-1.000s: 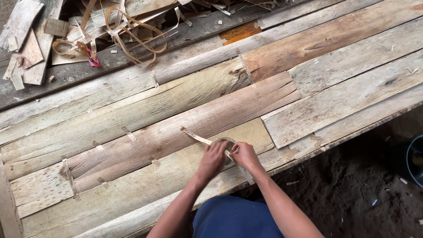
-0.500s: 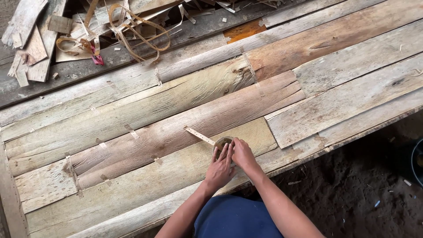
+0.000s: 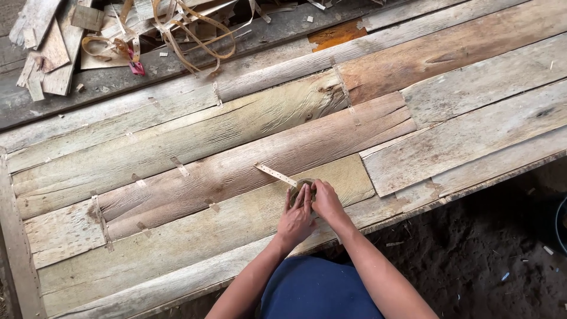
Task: The person assembles a wooden structure by hand, using thin wooden strips and a paste-like substance from a small container. They repeatedly dip the strips into the paste and press them into gaps between wooden planks on a workbench.
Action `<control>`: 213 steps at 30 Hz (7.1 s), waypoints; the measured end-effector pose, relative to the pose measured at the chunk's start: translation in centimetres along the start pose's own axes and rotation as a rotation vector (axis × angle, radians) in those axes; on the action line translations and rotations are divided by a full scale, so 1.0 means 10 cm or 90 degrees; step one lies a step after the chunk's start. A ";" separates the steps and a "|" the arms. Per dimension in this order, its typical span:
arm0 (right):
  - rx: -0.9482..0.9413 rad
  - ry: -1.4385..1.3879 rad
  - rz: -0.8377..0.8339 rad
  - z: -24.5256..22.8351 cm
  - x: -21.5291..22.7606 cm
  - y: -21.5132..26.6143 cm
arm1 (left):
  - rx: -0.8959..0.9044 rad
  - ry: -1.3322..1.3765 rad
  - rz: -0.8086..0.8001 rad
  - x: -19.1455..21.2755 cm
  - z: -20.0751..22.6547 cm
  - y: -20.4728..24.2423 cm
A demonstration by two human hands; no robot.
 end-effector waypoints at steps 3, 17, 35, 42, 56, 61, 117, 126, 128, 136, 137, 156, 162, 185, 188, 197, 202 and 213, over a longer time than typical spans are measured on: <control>0.004 -0.011 0.002 -0.04 0.06 0.05 | 0.008 0.004 -0.003 0.11 0.02 0.05; -0.034 -0.110 -0.007 0.18 0.32 0.41 | 0.009 0.001 -0.002 -0.09 -0.03 -0.03; -0.060 -0.400 -0.021 0.72 0.83 1.31 | 0.020 -0.021 0.026 -0.01 -0.13 -0.08; -0.071 -0.519 -0.021 1.10 1.19 1.81 | 0.023 -0.020 0.026 -0.03 -0.15 -0.12; -0.115 -0.502 -0.032 1.51 1.05 1.93 | 0.087 0.264 0.247 0.32 -0.36 0.04; -0.098 -0.500 -0.046 1.55 0.97 1.84 | 0.100 0.204 0.303 0.10 -0.47 -0.29; -0.379 -0.615 -0.048 2.26 1.24 1.60 | 0.192 0.300 0.222 0.21 0.15 -2.58; -0.358 -0.622 -0.046 2.32 1.20 1.52 | 0.195 0.278 0.258 0.19 0.14 -2.59; -0.358 -0.621 -0.043 2.32 1.20 1.52 | 0.163 0.250 0.259 0.18 0.17 -2.61; -0.355 -0.629 -0.042 2.34 1.18 1.48 | 0.065 0.198 0.324 0.06 0.36 -2.47; -0.351 -0.626 -0.040 2.34 1.18 1.48 | 0.055 0.189 0.328 0.04 0.38 -2.46; -0.349 -0.655 -0.028 2.37 1.10 1.45 | 0.094 0.048 0.277 -0.30 0.55 -2.33; -0.350 -0.649 -0.031 2.37 1.04 1.46 | 0.089 0.029 0.242 -0.30 0.66 -2.26; -0.307 -0.644 0.031 2.59 0.85 1.43 | 0.097 0.002 0.087 -0.19 1.02 -1.98; -0.307 -0.643 0.039 2.61 0.86 1.42 | 0.093 0.000 0.067 -0.27 1.02 -1.98; -0.318 -0.560 0.039 2.66 0.82 1.41 | 0.100 -0.032 0.003 -0.24 1.19 -1.81; -0.327 -0.511 0.033 2.77 0.76 1.42 | 0.101 -0.017 -0.016 -0.21 1.20 -1.76; -0.162 -0.231 0.194 2.33 1.17 1.12 | 0.105 -0.017 -0.033 -0.20 1.23 -1.72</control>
Point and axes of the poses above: each hand's wrist, its own y-axis away from the middle knuckle, its own x-axis out of the back of the hand, z = x × y, the point moved 10 cm from there along -y, towards the middle knuckle, and after that the axes turned 6 degrees about -z, right-handed, at the moved point
